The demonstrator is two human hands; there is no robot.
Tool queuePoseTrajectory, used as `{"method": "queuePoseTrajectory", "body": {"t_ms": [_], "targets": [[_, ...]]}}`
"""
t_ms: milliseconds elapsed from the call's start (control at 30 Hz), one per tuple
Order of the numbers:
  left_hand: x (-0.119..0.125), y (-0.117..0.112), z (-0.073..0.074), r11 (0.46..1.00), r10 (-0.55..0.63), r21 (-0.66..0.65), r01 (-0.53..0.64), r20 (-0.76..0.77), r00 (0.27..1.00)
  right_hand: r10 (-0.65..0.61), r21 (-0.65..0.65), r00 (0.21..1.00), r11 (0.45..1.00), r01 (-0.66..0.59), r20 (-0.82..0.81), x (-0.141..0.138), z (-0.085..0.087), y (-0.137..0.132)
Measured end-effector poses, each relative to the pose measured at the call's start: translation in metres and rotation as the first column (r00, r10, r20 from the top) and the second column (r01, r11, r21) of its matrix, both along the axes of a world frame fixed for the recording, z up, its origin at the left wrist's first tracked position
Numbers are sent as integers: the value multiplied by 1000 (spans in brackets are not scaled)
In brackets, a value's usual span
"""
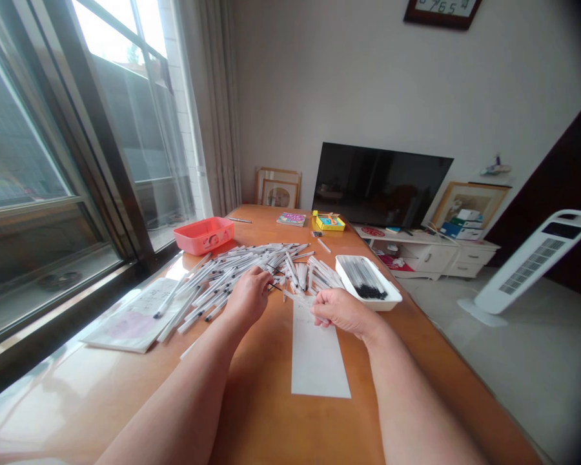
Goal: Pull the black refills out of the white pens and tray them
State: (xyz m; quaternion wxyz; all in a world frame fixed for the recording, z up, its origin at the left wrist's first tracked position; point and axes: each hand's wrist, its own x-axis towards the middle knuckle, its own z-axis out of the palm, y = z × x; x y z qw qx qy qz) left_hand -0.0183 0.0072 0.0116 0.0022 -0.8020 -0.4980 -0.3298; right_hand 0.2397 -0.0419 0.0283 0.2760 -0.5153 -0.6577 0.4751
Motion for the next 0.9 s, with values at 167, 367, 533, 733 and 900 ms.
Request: {"method": "queuePoseTrajectory", "body": {"t_ms": [167, 367, 533, 733, 900], "targets": [[0, -2, 4, 998, -55, 28, 55, 15, 998, 35, -70, 992, 997, -43, -118, -6, 1, -2], [11, -12, 13, 992, -123, -9, 123, 19, 992, 61, 17, 997, 998, -60, -39, -16, -6, -2], [19, -23, 20, 985, -166, -31, 168, 51, 985, 19, 70, 999, 997, -16, -36, -19, -12, 1], [21, -26, 19, 982, -174, 115, 150, 237, 956, 19, 125, 988, 992, 0, -155, -19, -11, 2], [24, -22, 8, 993, -116, 81, 88, 458, 881, 4, 112, 984, 994, 16, -180, -21, -7, 1]]}}
